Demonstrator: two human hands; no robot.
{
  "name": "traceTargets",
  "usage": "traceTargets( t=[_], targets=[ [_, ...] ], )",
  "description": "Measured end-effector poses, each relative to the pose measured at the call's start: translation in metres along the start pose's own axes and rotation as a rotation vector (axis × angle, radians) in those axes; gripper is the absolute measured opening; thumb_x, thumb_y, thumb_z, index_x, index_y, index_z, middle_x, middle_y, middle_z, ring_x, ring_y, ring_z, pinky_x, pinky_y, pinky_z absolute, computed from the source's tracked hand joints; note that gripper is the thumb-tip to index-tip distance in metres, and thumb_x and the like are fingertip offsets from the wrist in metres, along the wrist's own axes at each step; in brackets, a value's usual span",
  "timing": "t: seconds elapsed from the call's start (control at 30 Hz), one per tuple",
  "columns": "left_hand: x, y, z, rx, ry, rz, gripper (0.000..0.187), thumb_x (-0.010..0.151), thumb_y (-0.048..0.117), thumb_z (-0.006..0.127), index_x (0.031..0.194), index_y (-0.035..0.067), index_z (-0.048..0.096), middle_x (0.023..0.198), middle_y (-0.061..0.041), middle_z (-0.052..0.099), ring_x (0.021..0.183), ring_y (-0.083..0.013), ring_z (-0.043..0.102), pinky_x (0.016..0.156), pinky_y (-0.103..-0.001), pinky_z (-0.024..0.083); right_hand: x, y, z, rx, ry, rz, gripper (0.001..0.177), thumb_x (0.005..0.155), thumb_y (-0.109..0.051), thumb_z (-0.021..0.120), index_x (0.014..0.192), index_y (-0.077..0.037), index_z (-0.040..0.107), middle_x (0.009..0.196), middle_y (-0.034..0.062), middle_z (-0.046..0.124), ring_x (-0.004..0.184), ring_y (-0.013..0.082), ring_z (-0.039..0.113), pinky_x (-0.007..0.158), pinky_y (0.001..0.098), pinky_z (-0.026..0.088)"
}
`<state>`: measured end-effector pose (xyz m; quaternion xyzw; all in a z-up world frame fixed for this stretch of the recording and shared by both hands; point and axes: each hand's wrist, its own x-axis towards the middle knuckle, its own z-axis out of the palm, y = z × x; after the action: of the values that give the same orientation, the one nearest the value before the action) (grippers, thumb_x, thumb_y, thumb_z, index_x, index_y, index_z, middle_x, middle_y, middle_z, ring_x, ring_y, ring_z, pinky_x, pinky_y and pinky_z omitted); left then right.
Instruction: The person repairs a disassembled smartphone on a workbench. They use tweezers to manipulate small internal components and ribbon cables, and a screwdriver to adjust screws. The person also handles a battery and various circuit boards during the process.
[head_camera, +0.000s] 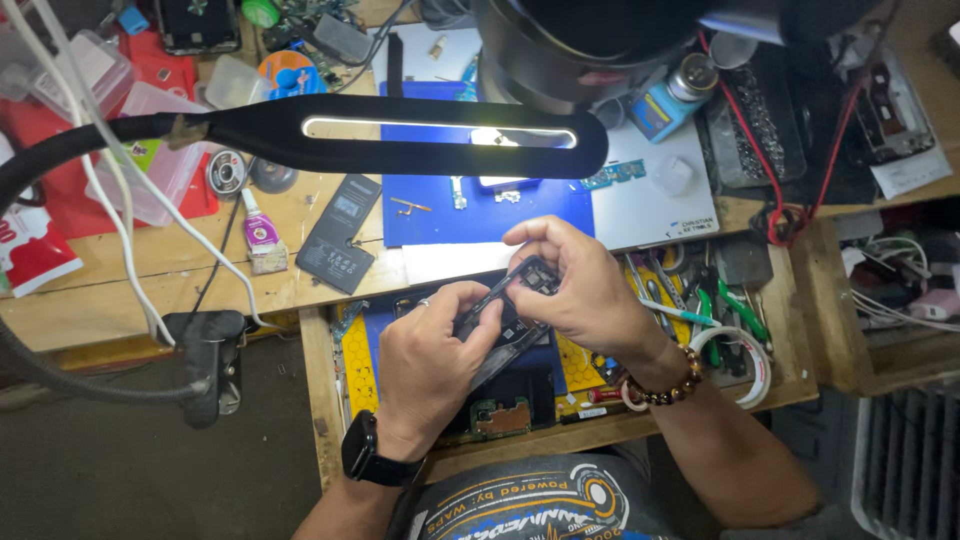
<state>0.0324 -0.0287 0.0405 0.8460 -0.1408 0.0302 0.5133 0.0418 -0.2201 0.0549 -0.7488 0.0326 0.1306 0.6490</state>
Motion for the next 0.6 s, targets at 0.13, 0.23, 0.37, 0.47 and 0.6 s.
traceTargets(
  t=[0.13, 0.23, 0.37, 0.47, 0.6],
  targets=[
    [0.000, 0.001, 0.002, -0.002, -0.006, 0.017, 0.017, 0.087, 0.021, 0.077, 0.098, 0.008, 0.076, 0.078, -0.010, 0.076, 0.065, -0.0223, 0.075, 0.056, -0.033, 0.055, -0.004, -0.002, 0.000, -0.198, 0.028, -0.064, 0.043, 0.086, -0.002, 0.073, 0.125, 0.000, 0.058, 0.093, 0.0011, 0.068, 0.084, 0.0039, 0.065, 0.071, 0.0202, 0.054],
    [-0.004, 0.001, 0.003, 0.009, 0.003, 0.033, 0.017, 0.087, 0.020, 0.078, 0.097, 0.007, 0.075, 0.081, -0.010, 0.077, 0.068, -0.0229, 0.075, 0.058, -0.033, 0.056, -0.007, -0.001, 0.001, -0.202, 0.042, -0.079, 0.042, 0.085, -0.003, 0.074, 0.124, 0.000, 0.058, 0.093, 0.0005, 0.067, 0.084, 0.0035, 0.064, 0.072, 0.0204, 0.055],
    [-0.005, 0.002, 0.003, 0.023, 0.016, 0.052, 0.018, 0.086, 0.020, 0.078, 0.097, 0.007, 0.075, 0.082, -0.011, 0.077, 0.070, -0.0237, 0.075, 0.059, -0.033, 0.056, -0.011, -0.002, 0.002, -0.225, 0.062, -0.122, 0.042, 0.085, -0.004, 0.074, 0.123, 0.000, 0.059, 0.093, 0.0004, 0.067, 0.085, 0.0039, 0.065, 0.074, 0.0207, 0.055],
    [-0.007, 0.002, 0.003, 0.010, 0.005, 0.023, 0.018, 0.086, 0.021, 0.078, 0.098, 0.006, 0.075, 0.082, -0.011, 0.077, 0.069, -0.0228, 0.076, 0.059, -0.033, 0.056, -0.013, -0.001, 0.002, -0.225, 0.063, -0.119, 0.042, 0.084, -0.005, 0.074, 0.123, -0.001, 0.059, 0.093, 0.0005, 0.067, 0.084, 0.0042, 0.064, 0.073, 0.0215, 0.055],
    [-0.007, 0.002, 0.004, 0.017, -0.010, 0.002, 0.019, 0.086, 0.021, 0.079, 0.097, 0.007, 0.075, 0.081, -0.011, 0.077, 0.068, -0.0221, 0.076, 0.057, -0.032, 0.055, -0.013, 0.001, 0.003, -0.254, 0.088, -0.147, 0.042, 0.083, -0.006, 0.076, 0.122, -0.002, 0.060, 0.093, 0.0009, 0.068, 0.085, 0.0051, 0.065, 0.074, 0.0226, 0.056]
  ],
)
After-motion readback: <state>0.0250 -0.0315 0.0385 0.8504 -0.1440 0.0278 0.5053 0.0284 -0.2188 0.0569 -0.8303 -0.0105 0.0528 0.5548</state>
